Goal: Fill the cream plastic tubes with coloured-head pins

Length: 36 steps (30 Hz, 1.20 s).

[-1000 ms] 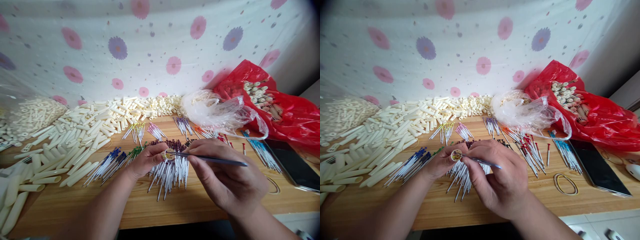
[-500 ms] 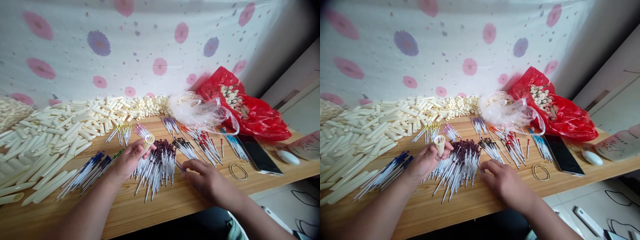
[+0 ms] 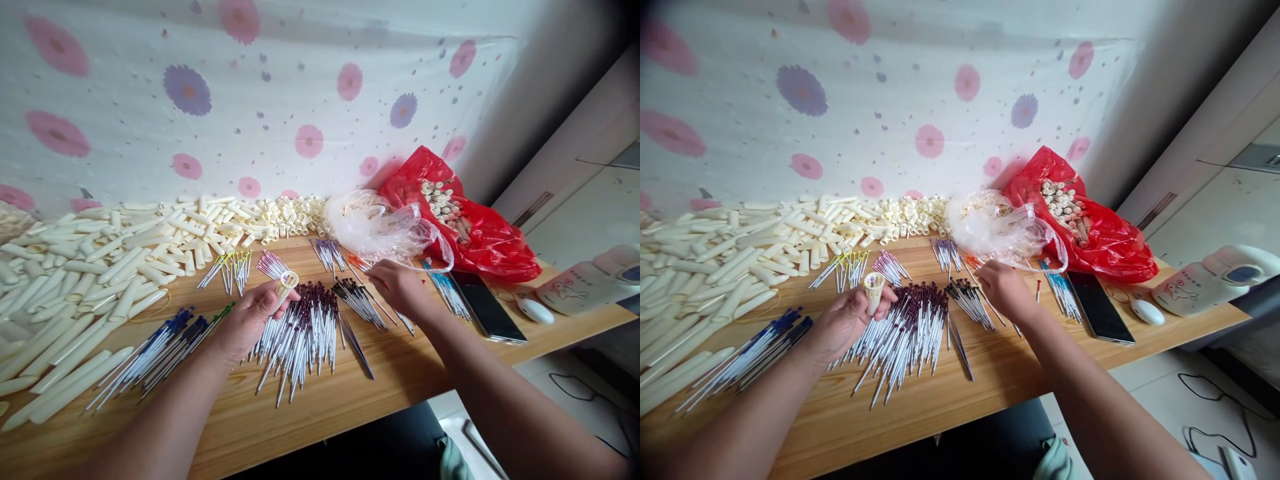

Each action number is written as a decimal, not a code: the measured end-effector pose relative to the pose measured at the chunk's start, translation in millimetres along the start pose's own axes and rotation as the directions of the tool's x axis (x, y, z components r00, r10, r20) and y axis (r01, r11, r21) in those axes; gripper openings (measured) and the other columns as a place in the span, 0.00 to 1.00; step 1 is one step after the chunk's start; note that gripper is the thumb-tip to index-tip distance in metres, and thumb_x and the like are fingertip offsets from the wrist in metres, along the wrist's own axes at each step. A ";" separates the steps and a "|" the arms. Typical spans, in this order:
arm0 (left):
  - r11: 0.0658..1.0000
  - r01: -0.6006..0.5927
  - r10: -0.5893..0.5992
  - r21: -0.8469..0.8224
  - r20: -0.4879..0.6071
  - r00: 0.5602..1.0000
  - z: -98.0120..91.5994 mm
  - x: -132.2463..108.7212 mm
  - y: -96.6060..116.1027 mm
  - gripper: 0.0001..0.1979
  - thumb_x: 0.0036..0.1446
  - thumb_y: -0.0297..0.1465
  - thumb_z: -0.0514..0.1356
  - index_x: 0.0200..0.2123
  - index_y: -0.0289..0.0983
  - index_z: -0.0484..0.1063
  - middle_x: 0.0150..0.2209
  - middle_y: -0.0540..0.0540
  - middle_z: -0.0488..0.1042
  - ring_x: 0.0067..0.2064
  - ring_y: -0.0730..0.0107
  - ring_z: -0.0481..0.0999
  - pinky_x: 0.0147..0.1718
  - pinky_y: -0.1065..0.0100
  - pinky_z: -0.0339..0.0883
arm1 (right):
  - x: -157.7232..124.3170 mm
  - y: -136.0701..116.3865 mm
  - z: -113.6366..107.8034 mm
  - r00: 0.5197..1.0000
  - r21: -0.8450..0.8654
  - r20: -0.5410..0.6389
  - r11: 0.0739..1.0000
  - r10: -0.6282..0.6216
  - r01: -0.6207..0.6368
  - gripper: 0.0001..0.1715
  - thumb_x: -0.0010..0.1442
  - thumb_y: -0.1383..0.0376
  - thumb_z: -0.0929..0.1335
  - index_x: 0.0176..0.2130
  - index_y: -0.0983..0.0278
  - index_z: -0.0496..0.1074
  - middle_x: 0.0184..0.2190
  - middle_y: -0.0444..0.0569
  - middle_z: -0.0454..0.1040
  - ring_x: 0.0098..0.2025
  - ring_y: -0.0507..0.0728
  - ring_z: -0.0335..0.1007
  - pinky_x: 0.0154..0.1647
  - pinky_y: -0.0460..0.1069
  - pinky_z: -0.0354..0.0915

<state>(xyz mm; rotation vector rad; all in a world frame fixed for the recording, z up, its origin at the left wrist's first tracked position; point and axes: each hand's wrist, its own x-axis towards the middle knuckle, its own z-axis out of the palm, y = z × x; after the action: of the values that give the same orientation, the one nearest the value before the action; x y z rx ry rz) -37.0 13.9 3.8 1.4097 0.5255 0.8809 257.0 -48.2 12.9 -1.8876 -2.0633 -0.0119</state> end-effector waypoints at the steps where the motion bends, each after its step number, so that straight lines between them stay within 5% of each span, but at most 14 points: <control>1: 1.000 0.003 -0.003 0.002 -0.002 1.000 0.2 -0.1 0.7 0.26 0.51 0.53 0.58 0.34 0.35 0.76 0.24 0.50 0.63 0.28 0.72 0.59 0.30 0.68 0.53 | 14.6 7.8 1.9 0.998 -0.032 0.022 0.998 0.062 -0.061 0.15 0.60 0.70 0.61 0.37 0.67 0.76 0.38 0.53 0.77 0.40 0.55 0.72 0.42 0.47 0.64; 6: 1.000 0.012 -0.013 0.028 0.008 1.000 -0.1 -1.3 2.7 0.26 0.51 0.53 0.57 0.34 0.35 0.76 0.23 0.50 0.62 0.27 0.72 0.58 0.30 0.68 0.52 | 58.8 33.1 23.4 0.969 -0.121 0.067 0.965 0.240 -0.231 0.12 0.52 0.70 0.63 0.31 0.67 0.77 0.28 0.53 0.78 0.29 0.56 0.72 0.30 0.46 0.60; 12: 1.000 0.001 -0.001 -0.001 0.054 0.999 -0.4 -2.0 0.0 0.25 0.52 0.53 0.57 0.34 0.36 0.77 0.23 0.50 0.62 0.28 0.72 0.57 0.30 0.68 0.52 | 64.8 35.1 36.9 0.950 -0.127 0.047 0.945 0.310 -0.302 0.15 0.50 0.71 0.63 0.36 0.66 0.77 0.32 0.58 0.79 0.34 0.60 0.73 0.33 0.49 0.59; 16: 1.000 0.001 0.000 -0.021 0.052 0.999 -0.9 -1.6 -1.1 0.24 0.52 0.52 0.58 0.34 0.36 0.77 0.24 0.50 0.63 0.28 0.72 0.58 0.30 0.68 0.52 | 63.4 23.6 28.4 0.950 -0.014 0.017 0.950 0.313 -0.313 0.17 0.48 0.72 0.64 0.36 0.66 0.77 0.33 0.58 0.78 0.36 0.62 0.73 0.36 0.51 0.61; 21: 0.995 -0.026 0.030 -0.095 0.041 0.999 -1.7 -0.5 -3.6 0.26 0.47 0.53 0.61 0.35 0.36 0.76 0.24 0.51 0.62 0.27 0.75 0.57 0.29 0.70 0.52 | 58.4 -9.7 7.5 0.981 0.281 -0.012 0.942 0.195 -0.184 0.14 0.53 0.67 0.65 0.39 0.64 0.76 0.32 0.48 0.78 0.32 0.54 0.71 0.34 0.47 0.63; 23: 0.989 -0.031 0.033 -0.145 0.012 0.999 -1.1 -0.2 -4.9 0.27 0.39 0.52 0.67 0.33 0.36 0.76 0.22 0.53 0.60 0.25 0.77 0.56 0.26 0.71 0.51 | 56.9 -28.6 2.0 0.989 0.547 -0.035 0.831 0.145 -0.103 0.11 0.53 0.62 0.66 0.37 0.63 0.74 0.30 0.45 0.75 0.30 0.51 0.69 0.32 0.46 0.64; 24: 0.987 -0.033 0.031 -0.158 -0.017 0.999 -0.7 -0.2 -5.5 0.25 0.37 0.50 0.69 0.31 0.36 0.75 0.22 0.54 0.60 0.24 0.78 0.55 0.25 0.72 0.50 | 56.4 -39.0 0.6 0.991 0.712 -0.039 0.700 0.125 -0.061 0.09 0.52 0.62 0.68 0.34 0.63 0.73 0.28 0.43 0.74 0.28 0.49 0.67 0.31 0.46 0.64; 27: 0.993 -0.055 0.040 -0.109 -0.137 0.990 0.9 0.0 -6.4 0.17 0.41 0.42 0.70 0.27 0.36 0.72 0.21 0.54 0.62 0.23 0.80 0.56 0.23 0.73 0.50 | 55.2 -72.0 1.9 0.997 0.990 0.042 0.135 0.057 -0.050 0.08 0.46 0.64 0.73 0.27 0.63 0.71 0.24 0.40 0.69 0.24 0.47 0.64 0.28 0.45 0.63; 28: 0.996 -0.061 0.049 -0.071 -0.167 0.985 1.6 0.1 -6.1 0.15 0.43 0.41 0.69 0.26 0.36 0.72 0.22 0.54 0.63 0.22 0.80 0.57 0.22 0.73 0.51 | 54.8 -82.6 4.0 0.995 0.995 0.097 0.019 0.025 -0.097 0.09 0.44 0.65 0.74 0.27 0.63 0.70 0.23 0.39 0.68 0.23 0.47 0.63 0.27 0.45 0.63; 31: 0.998 -0.052 0.060 0.041 -0.219 0.974 4.8 0.6 -3.2 0.14 0.47 0.40 0.67 0.28 0.35 0.73 0.22 0.53 0.65 0.21 0.80 0.60 0.20 0.74 0.52 | 53.1 -108.2 13.9 0.976 0.966 0.209 -0.139 -0.065 -0.217 0.12 0.43 0.65 0.76 0.26 0.64 0.70 0.21 0.39 0.69 0.21 0.46 0.63 0.25 0.44 0.59; 36: 0.996 0.031 -0.008 0.089 -0.250 0.968 13.4 1.8 1.9 0.16 0.47 0.41 0.67 0.29 0.33 0.73 0.22 0.51 0.70 0.20 0.80 0.61 0.19 0.75 0.54 | 48.3 -125.2 30.0 0.977 0.954 0.178 -0.221 -0.120 -0.201 0.11 0.46 0.65 0.75 0.25 0.65 0.70 0.20 0.39 0.68 0.22 0.46 0.63 0.26 0.44 0.57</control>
<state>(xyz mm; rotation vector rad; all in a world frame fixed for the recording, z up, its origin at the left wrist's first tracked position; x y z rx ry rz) -25.9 6.9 7.6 1.3818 0.7783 1.0358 125.7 -9.0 24.8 -0.7096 -1.0572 1.5124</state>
